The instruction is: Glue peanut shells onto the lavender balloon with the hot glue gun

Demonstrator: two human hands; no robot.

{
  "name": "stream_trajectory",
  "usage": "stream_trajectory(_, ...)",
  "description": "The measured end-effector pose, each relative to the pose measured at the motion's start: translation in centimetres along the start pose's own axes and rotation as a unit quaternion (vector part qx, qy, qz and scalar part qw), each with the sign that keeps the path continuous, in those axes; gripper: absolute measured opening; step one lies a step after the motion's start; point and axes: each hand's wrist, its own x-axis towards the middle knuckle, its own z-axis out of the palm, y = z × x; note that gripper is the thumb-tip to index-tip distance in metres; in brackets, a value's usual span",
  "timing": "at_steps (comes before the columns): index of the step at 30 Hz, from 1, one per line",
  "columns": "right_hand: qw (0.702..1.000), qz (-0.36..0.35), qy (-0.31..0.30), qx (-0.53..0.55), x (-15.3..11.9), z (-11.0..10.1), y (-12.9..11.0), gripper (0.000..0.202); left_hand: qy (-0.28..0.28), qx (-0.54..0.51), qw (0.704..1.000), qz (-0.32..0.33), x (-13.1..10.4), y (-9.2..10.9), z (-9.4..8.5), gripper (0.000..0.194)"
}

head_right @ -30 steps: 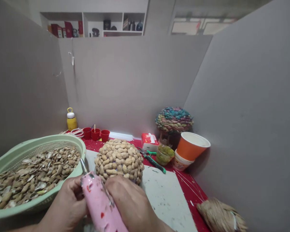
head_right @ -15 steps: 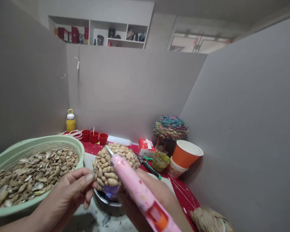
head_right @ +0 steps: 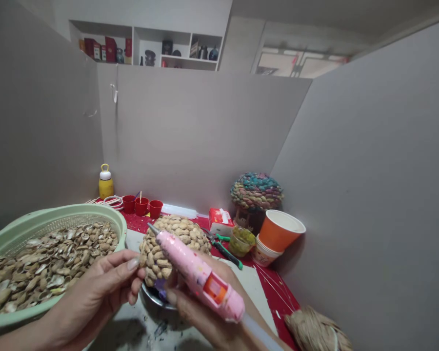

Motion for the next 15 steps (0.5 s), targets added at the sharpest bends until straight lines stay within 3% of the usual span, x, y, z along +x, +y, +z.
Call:
stream_trajectory(5, 1.0, 0.024, 0.015, 0.011, 0.2, 1.1, 0.2, 0.026, -0.06, 0.015, 0.997, -0.037, 0.0, -0.9, 0.0, 0.028)
stream_trajectory(11, 0.999, 0.009, -0.017, 0.042, 0.2, 1.7, 0.5, 0.027, -0.064, 0.041, 0.996, -0.051, -0.1, -1.3, 0.1, 0.032)
stream_trajectory(15, 0.996, 0.04, -0.032, 0.073, 0.2, 1.7, 0.2, 0.03, -0.066, 0.062, 0.995, -0.039, 0.0, -1.3, 0.1, 0.032)
